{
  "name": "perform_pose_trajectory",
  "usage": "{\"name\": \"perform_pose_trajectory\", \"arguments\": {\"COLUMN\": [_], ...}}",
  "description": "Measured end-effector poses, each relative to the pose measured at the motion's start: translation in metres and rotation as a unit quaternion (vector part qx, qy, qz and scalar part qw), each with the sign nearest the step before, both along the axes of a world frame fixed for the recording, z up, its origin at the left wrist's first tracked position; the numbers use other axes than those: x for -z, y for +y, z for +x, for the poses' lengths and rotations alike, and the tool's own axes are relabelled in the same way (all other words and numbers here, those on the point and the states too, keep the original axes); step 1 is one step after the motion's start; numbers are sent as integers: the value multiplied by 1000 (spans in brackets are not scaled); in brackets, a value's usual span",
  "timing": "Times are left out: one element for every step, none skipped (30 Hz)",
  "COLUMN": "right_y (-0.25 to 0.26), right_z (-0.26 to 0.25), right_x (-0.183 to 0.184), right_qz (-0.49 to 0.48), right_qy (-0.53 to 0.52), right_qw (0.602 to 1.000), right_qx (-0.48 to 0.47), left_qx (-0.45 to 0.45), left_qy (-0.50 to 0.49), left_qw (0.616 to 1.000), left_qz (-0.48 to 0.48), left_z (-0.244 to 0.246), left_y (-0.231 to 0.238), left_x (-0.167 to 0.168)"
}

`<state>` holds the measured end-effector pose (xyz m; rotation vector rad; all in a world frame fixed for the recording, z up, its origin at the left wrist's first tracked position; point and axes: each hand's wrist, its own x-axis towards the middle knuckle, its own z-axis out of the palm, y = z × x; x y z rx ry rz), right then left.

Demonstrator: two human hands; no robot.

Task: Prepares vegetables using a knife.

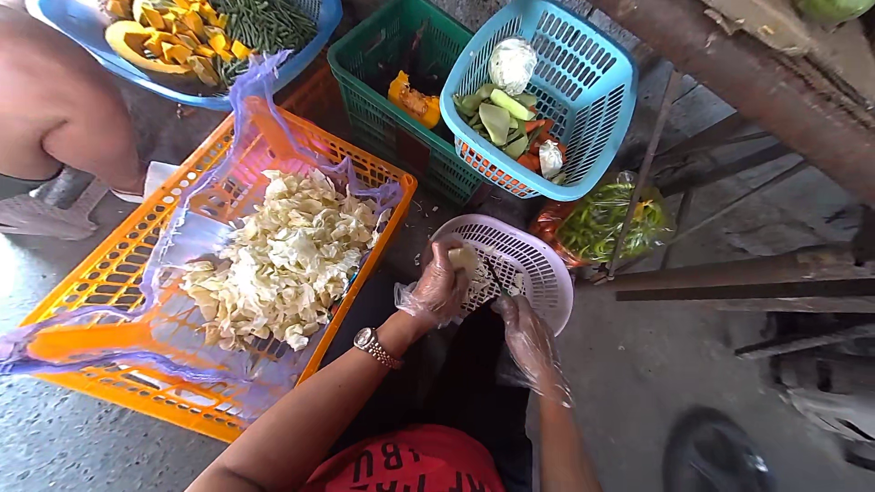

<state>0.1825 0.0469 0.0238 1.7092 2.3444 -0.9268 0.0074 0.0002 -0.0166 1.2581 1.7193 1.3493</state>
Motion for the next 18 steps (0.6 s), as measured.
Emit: {"name": "perform_pose_trajectory", "arguments": {"right_y": [1, 3, 3, 4, 5, 6, 6, 6, 6, 5, 4, 4, 3, 1, -2, -4, -7, -10], "right_z": [7, 13, 18, 20, 18, 13, 7, 1, -6, -14, -22, -29, -39, -50, -63, -77, -92, -108], "right_x": [0, -1, 1, 5, 9, 8, 4, -2, -8, -13, -19, -24, -29, -34, -39, -43, -46, -47], "right_qz": [-9, -18, -18, -11, -19, -45, -71, -100, -114, -116, -114, -121, -131, -143, -155, -165, -178, -196], "right_qy": [30, 68, 122, 189, 266, 338, 391, 415, 432, 440, 438, 438, 439, 439, 437, 433, 428, 423], "right_qw": [999, 997, 992, 981, 961, 936, 912, 898, 889, 887, 890, 890, 889, 887, 886, 886, 885, 882], "right_qx": [7, 17, 31, 47, 68, 91, 103, 104, 96, 82, 57, 33, 12, -2, -14, -28, -44, -59], "left_qx": [30, 66, 104, 141, 174, 203, 230, 249, 261, 265, 259, 254, 246, 231, 205, 168, 120, 58], "left_qy": [-14, -42, -82, -132, -183, -226, -258, -276, -284, -282, -272, -259, -251, -250, -261, -287, -311, -330], "left_qw": [999, 995, 988, 979, 966, 951, 938, 927, 922, 921, 925, 929, 933, 937, 940, 939, 939, 939], "left_qz": [38, 65, 75, 68, 57, 48, 41, 39, 42, 51, 60, 69, 76, 81, 85, 86, 82, 74], "left_z": [0, -1, -3, -4, -5, -7, -8, -9, -11, -14, -20, -28, -39, -50, -60, -70, -79, -86], "left_y": [0, 0, 0, -1, -3, -4, -7, -9, -13, -16, -21, -27, -35, -43, -52, -62, -73, -85], "left_x": [5, 8, 9, 6, 2, -3, -6, -9, -13, -16, -21, -26, -29, -33, -37, -41, -44, -46]}}
